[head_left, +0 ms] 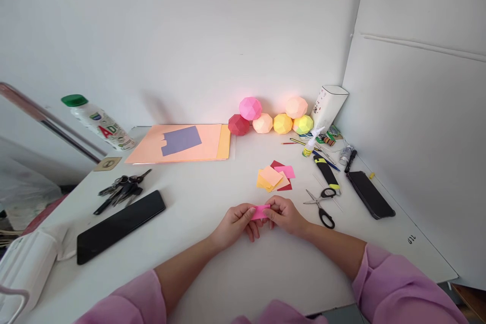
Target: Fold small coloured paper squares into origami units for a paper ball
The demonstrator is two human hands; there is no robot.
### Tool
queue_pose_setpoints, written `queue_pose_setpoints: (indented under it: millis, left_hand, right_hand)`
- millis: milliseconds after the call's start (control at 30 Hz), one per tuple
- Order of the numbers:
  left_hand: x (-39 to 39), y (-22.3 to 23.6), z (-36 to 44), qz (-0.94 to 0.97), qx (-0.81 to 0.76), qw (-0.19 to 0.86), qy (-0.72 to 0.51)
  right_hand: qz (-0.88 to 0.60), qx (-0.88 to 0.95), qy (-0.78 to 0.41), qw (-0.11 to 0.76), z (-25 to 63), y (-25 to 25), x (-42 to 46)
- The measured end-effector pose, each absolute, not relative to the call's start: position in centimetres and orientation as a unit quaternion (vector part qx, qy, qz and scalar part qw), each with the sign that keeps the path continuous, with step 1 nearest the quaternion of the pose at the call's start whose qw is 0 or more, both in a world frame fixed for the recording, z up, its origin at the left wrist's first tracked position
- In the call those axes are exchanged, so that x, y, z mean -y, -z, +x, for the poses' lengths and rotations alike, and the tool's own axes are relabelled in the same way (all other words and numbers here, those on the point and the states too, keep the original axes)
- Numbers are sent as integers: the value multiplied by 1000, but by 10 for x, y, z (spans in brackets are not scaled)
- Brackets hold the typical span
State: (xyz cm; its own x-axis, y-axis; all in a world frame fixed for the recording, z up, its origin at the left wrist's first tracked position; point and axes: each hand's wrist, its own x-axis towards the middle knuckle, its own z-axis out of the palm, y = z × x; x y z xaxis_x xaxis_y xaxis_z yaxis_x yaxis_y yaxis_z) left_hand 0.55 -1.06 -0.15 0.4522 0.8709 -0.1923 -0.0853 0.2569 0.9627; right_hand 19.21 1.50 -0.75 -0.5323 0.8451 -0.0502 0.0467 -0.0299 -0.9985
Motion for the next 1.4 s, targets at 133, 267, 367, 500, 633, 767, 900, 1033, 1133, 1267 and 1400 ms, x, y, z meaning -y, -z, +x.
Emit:
queue_pose_setpoints:
  millis: [133, 267, 367, 500, 633, 767, 900, 1033, 1133, 1267, 1400]
  left_hand:
    - [11, 1, 6, 501, -395, 686, -349]
    - [10, 2, 6, 505, -394, 684, -348]
    - [11, 3, 6, 505, -394, 684, -349]
    - [11, 3, 6, 503, -397, 684, -349]
    - [12, 2, 7, 497, -411, 681, -348]
    - [12, 2, 7, 495, -421, 682, -336]
    - [12, 1, 7, 500, -418, 680, -336]
    - [12, 1, 7, 499, -417, 680, -339]
    - [12, 1, 6, 500, -415, 680, -338]
    - [12, 1, 7, 500, -415, 681, -338]
    - [12, 1, 8, 498, -418, 680, -339]
  right_hand:
    - [-360, 617, -621, 323, 192, 7, -15]
    - [-358, 621, -619, 322, 193, 8, -15]
    - [-356, 624, -617, 320, 194, 10, -15]
    - [-363, 629, -609, 319, 195, 13, -16]
    - [-372, 628, -605, 317, 195, 15, -16]
    - [-378, 628, -603, 316, 195, 16, -16]
    - [-378, 625, -605, 316, 194, 14, -15]
    - [-378, 624, -605, 319, 194, 12, -15]
    - [-377, 627, -602, 320, 194, 12, -15]
    - [-376, 627, -603, 320, 195, 15, -16]
    - [-375, 624, -606, 321, 195, 15, -15]
